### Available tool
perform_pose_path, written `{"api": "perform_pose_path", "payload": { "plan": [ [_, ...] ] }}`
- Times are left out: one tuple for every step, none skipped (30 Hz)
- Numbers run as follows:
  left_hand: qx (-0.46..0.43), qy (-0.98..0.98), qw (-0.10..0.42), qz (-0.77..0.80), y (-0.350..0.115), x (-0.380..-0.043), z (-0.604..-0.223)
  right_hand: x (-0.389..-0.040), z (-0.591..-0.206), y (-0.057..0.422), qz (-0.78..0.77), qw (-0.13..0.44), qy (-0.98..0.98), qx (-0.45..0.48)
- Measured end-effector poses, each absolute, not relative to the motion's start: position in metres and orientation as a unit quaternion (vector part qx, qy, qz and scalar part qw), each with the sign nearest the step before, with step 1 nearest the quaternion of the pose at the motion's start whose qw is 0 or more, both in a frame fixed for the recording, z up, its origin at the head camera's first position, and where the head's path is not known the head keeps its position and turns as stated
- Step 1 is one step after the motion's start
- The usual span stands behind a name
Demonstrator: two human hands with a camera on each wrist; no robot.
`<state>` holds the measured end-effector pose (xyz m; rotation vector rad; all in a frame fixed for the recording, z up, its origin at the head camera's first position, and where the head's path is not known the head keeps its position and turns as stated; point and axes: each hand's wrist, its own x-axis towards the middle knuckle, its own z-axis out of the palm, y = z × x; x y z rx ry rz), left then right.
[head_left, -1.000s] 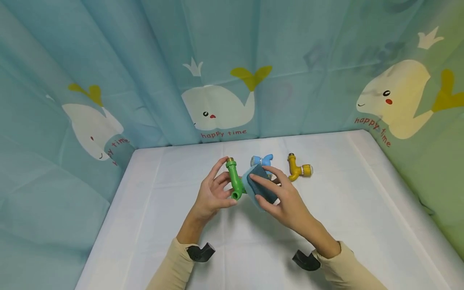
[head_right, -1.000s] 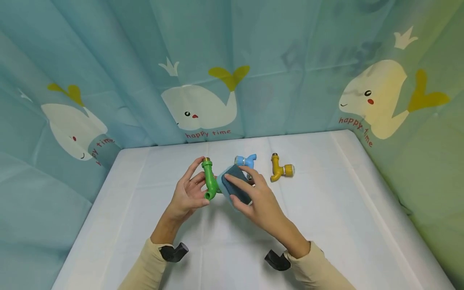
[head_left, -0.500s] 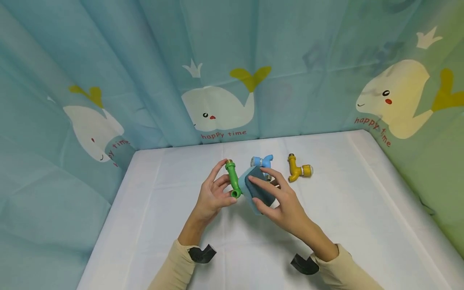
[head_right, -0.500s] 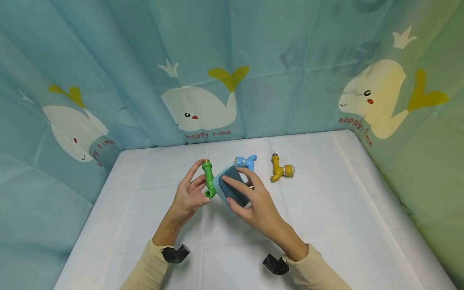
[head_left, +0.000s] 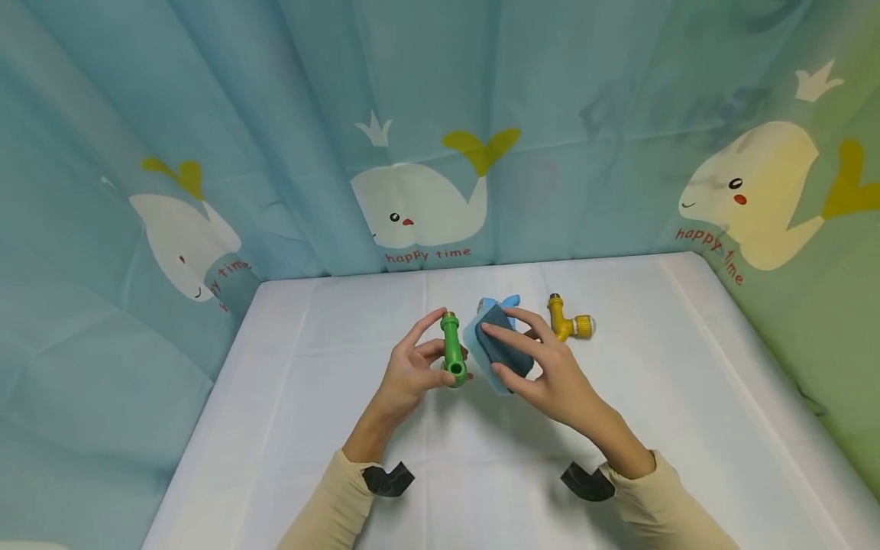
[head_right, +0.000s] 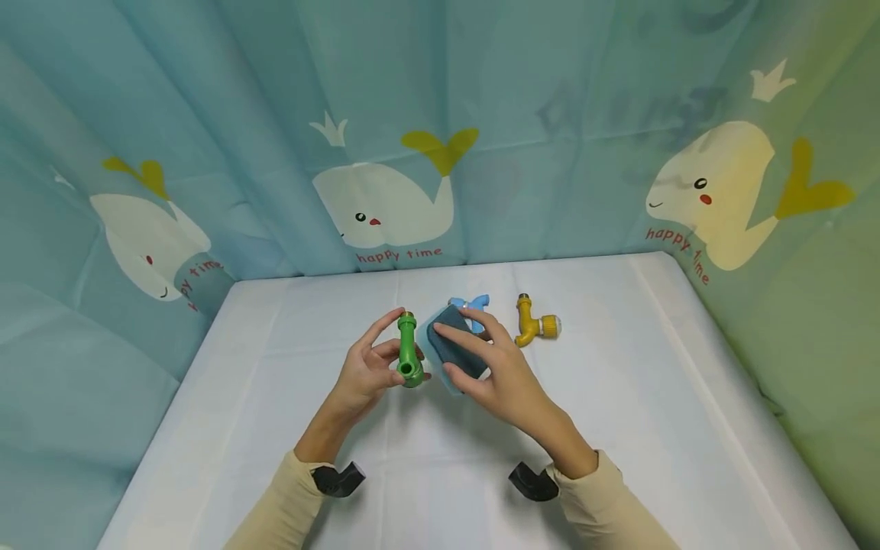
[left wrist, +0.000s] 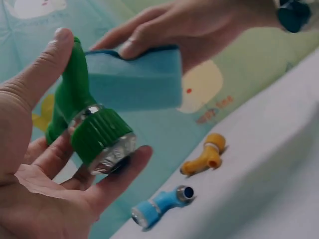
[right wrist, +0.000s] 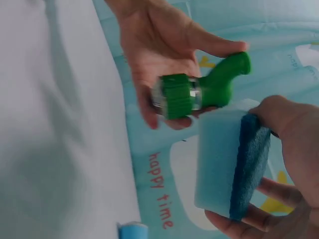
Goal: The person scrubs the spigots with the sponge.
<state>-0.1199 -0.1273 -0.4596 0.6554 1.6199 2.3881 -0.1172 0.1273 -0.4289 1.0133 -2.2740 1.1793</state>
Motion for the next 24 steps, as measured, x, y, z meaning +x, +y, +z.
{"api": "perform_pose_path", "payload": {
  "plan": [
    [0.225,0.541,0.099,0.804,-0.127,-0.12,-0.461,-0.118,-0.427,0.128,0.417,0.189,-0.81,0.365],
    [0.229,0.537,0.107,0.805,-0.126,-0.119,-0.461,-0.119,-0.425,0.128,0.413,0.186,-0.811,0.37],
    [0.23,0.544,0.111,0.799,-0.125,-0.119,-0.462,-0.12,-0.423,0.128,0.408,0.182,-0.812,0.374],
    [0.233,0.551,0.115,0.793,-0.125,-0.118,-0.463,-0.12,-0.422,0.128,0.403,0.178,-0.814,0.379],
    [0.235,0.561,0.116,0.785,-0.124,-0.118,-0.463,-0.121,-0.42,0.128,0.398,0.175,-0.816,0.382],
    [0.237,0.571,0.116,0.777,-0.123,-0.117,-0.463,-0.122,-0.419,0.128,0.392,0.172,-0.818,0.385],
    [0.238,0.581,0.117,0.77,-0.123,-0.117,-0.463,-0.122,-0.418,0.129,0.386,0.169,-0.82,0.388],
    [0.238,0.593,0.115,0.76,-0.122,-0.116,-0.462,-0.123,-0.417,0.129,0.381,0.164,-0.821,0.392],
    [0.238,0.606,0.11,0.75,-0.122,-0.116,-0.462,-0.123,-0.417,0.13,0.378,0.157,-0.821,0.397],
    [0.239,0.614,0.108,0.745,-0.122,-0.115,-0.462,-0.123,-0.416,0.132,0.379,0.144,-0.82,0.404],
    [0.238,0.62,0.105,0.74,-0.122,-0.115,-0.462,-0.123,-0.416,0.134,0.383,0.126,-0.817,0.413],
    [0.236,0.624,0.103,0.738,-0.122,-0.115,-0.461,-0.123,-0.415,0.136,0.387,0.108,-0.812,0.423],
    [0.235,0.627,0.102,0.736,-0.123,-0.116,-0.461,-0.122,-0.414,0.138,0.39,0.089,-0.808,0.432],
    [0.233,0.63,0.101,0.734,-0.123,-0.116,-0.46,-0.122,-0.412,0.139,0.393,0.071,-0.804,0.44],
    [0.229,0.631,0.101,0.734,-0.124,-0.116,-0.459,-0.123,-0.411,0.141,0.393,0.059,-0.8,0.449],
    [0.227,0.633,0.102,0.733,-0.125,-0.116,-0.459,-0.124,-0.41,0.142,0.39,0.053,-0.798,0.456],
    [0.226,0.637,0.101,0.73,-0.126,-0.116,-0.458,-0.125,-0.41,0.142,0.383,0.056,-0.798,0.461],
    [0.226,0.642,0.1,0.725,-0.126,-0.116,-0.457,-0.127,-0.41,0.142,0.372,0.069,-0.801,0.464],
    [0.228,0.65,0.098,0.718,-0.127,-0.117,-0.457,-0.129,-0.41,0.141,0.36,0.085,-0.805,0.463],
    [0.229,0.657,0.095,0.712,-0.127,-0.117,-0.456,-0.131,-0.411,0.14,0.347,0.105,-0.81,0.461],
    [0.23,0.665,0.091,0.704,-0.127,-0.117,-0.455,-0.133,-0.413,0.139,0.335,0.124,-0.814,0.458],
    [0.232,0.672,0.088,0.697,-0.127,-0.117,-0.455,-0.134,-0.414,0.139,0.328,0.137,-0.817,0.454],
    [0.234,0.679,0.085,0.691,-0.127,-0.118,-0.455,-0.134,-0.414,0.139,0.327,0.142,-0.818,0.452],
    [0.235,0.682,0.083,0.688,-0.127,-0.118,-0.454,-0.133,-0.415,0.139,0.328,0.14,-0.817,0.453]
  ]
}}
